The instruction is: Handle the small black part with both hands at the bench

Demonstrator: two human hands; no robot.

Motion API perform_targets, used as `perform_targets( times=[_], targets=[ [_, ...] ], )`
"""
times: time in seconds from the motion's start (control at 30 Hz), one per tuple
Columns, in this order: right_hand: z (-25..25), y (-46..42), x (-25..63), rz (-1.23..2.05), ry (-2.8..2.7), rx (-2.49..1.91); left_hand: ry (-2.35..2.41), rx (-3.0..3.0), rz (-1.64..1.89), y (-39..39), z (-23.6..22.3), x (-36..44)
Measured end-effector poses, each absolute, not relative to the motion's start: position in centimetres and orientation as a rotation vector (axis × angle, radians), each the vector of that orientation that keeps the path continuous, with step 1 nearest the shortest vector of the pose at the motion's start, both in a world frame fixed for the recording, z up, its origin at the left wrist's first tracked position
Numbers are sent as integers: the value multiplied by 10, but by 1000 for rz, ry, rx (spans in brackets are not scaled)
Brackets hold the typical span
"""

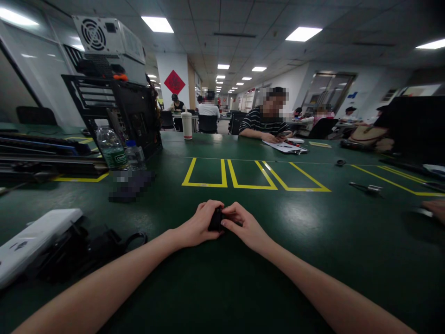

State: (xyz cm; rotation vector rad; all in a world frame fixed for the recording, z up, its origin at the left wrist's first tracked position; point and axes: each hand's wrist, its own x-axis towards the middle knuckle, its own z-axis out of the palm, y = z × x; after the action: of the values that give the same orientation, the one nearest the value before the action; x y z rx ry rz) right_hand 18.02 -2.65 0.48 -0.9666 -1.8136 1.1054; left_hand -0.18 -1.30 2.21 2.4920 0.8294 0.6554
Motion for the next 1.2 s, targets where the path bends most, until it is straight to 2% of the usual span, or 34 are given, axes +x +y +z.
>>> perform_targets(
  times=[0.47,0.7,0.9,1.2],
  targets=[
    [4,-28,182,1033,-1905,-980,818,2516,671,-12,21,-3],
    [5,-26,179,1114,-1860,-1000,812,2518,715,-8,13,-2],
    [2,-26,182,1000,-1899,-951,824,2493,737,-7,9,-2],
    [2,-23,182,1156,-1781,-1016,821,2483,654,-13,22,-1]
  ],
)
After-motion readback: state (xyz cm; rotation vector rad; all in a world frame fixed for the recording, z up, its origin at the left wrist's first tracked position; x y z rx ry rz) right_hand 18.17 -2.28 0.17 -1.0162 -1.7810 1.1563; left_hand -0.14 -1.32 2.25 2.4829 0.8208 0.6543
